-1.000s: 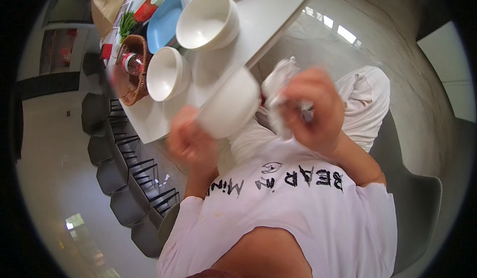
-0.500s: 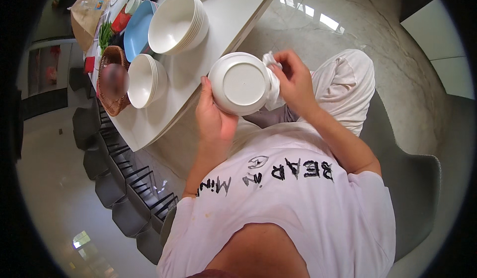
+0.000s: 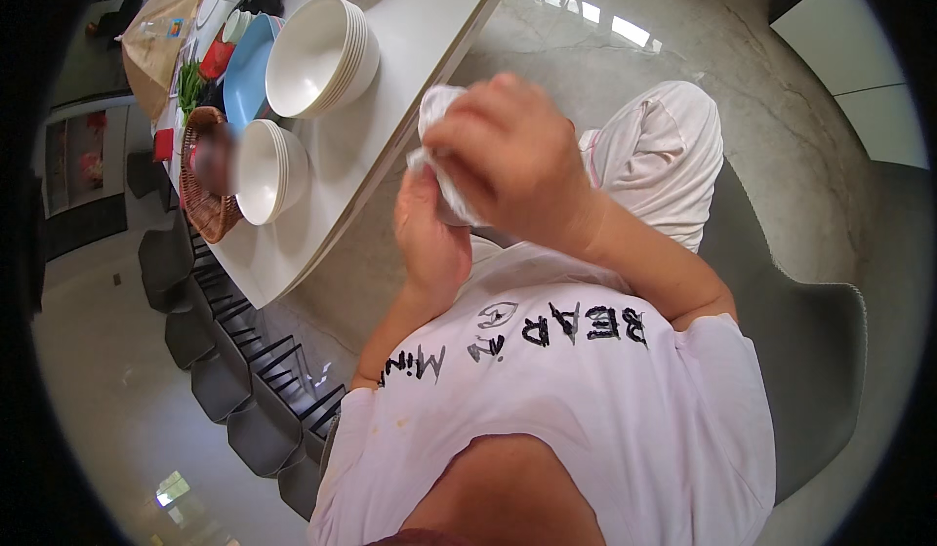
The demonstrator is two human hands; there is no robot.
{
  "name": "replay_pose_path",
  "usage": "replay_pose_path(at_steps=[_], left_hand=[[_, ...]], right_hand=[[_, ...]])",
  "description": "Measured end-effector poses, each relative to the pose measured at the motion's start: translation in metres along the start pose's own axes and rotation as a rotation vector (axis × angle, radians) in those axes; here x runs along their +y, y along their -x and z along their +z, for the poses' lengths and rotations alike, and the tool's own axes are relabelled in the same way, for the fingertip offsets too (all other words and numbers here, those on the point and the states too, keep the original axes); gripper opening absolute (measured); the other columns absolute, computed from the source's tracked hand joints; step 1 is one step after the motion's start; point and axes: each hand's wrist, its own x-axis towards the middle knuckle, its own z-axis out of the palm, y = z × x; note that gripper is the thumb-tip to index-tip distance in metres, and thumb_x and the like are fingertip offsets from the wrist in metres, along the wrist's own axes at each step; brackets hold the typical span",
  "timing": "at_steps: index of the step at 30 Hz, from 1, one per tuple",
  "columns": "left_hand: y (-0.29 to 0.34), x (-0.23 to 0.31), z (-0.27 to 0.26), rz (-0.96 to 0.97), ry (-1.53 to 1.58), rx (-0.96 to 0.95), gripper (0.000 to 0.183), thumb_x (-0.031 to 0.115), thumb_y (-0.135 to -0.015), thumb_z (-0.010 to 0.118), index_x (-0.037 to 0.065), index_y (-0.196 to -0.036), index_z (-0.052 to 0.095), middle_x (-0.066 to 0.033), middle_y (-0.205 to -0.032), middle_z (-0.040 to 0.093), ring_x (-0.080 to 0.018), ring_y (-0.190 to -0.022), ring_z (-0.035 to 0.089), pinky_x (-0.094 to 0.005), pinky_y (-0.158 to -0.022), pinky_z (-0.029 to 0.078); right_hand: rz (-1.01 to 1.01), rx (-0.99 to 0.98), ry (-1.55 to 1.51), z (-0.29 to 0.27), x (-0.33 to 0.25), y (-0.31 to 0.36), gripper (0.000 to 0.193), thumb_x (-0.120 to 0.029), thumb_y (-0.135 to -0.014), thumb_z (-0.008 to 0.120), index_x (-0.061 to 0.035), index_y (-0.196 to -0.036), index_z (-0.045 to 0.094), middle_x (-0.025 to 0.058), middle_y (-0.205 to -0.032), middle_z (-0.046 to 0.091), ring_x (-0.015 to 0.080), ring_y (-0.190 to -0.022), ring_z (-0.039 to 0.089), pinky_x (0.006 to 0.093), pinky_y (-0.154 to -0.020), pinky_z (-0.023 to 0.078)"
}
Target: The person wipes multiple white bowls and colorful square plates with a white cloth while seated at a dining table. They handle each item one at a time, wiping the interior and exterior surfaces, then place them back on the table.
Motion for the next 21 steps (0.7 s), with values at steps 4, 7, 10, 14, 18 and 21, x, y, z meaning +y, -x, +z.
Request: replay_pose_path(at_steps=[4,7,10,14,18,21], left_hand=[[0.005,0.023,0.000,0.170,0.010,0.038,0.047,0.036,-0.103,0.041,-0.002,-0.130,0.046,-0.0141,-0.124,0.057,-0.0249,-0.115,0.057,-0.0399,-0.099,0.045],[0.003,0.043,0.002,0.259,0.035,0.103,0.049,0.040,-0.102,0.041,0.000,-0.131,0.046,-0.0131,-0.128,0.055,-0.0251,-0.116,0.056,-0.0412,-0.100,0.044],[0.004,0.072,-0.002,0.579,-0.100,0.029,0.046,0.040,-0.102,0.042,0.003,-0.128,0.047,-0.0113,-0.125,0.055,-0.0232,-0.114,0.055,-0.0387,-0.097,0.045],[-0.014,0.118,0.005,1.120,-0.654,0.221,0.031,0.031,-0.099,0.053,0.003,-0.111,0.055,-0.0087,-0.108,0.061,-0.0197,-0.097,0.059,-0.0322,-0.080,0.049],[-0.059,0.153,-0.027,1.355,-1.505,0.109,0.021,0.023,-0.090,0.065,0.005,-0.099,0.063,-0.0090,-0.097,0.063,-0.0250,-0.090,0.060,-0.0352,-0.076,0.046],[-0.075,0.137,-0.034,1.030,-1.685,0.098,0.026,0.027,-0.085,0.070,0.005,-0.099,0.066,-0.0097,-0.098,0.065,-0.0283,-0.094,0.058,-0.0400,-0.083,0.043]], right_hand=[[0.612,-0.030,-0.476,-0.005,0.030,0.008,0.012,-0.003,-0.080,0.066,-0.0009,-0.092,0.063,0.0101,-0.080,0.059,0.0200,-0.071,0.057,0.0297,-0.063,0.046],[0.654,-0.234,-0.498,0.003,0.029,0.050,0.013,-0.003,-0.083,0.065,-0.0006,-0.095,0.062,0.0096,-0.079,0.058,0.0169,-0.070,0.057,0.0293,-0.063,0.046],[0.502,-0.421,-0.412,0.014,0.019,0.083,0.012,-0.002,-0.082,0.067,-0.0012,-0.092,0.061,0.0099,-0.080,0.056,0.0207,-0.069,0.056,0.0299,-0.062,0.046],[0.533,-0.420,-0.378,0.013,0.024,0.086,0.010,-0.001,-0.080,0.068,-0.0019,-0.088,0.061,0.0109,-0.081,0.055,0.0253,-0.068,0.056,0.0323,-0.061,0.046],[0.545,-0.417,-0.351,0.013,0.026,0.079,0.010,0.000,-0.080,0.067,-0.0020,-0.088,0.062,0.0114,-0.080,0.055,0.0256,-0.069,0.057,0.0331,-0.061,0.046],[0.535,-0.476,-0.371,0.014,0.023,0.080,0.010,-0.001,-0.080,0.067,-0.0017,-0.088,0.062,0.0116,-0.079,0.056,0.0262,-0.069,0.057,0.0334,-0.061,0.046]])
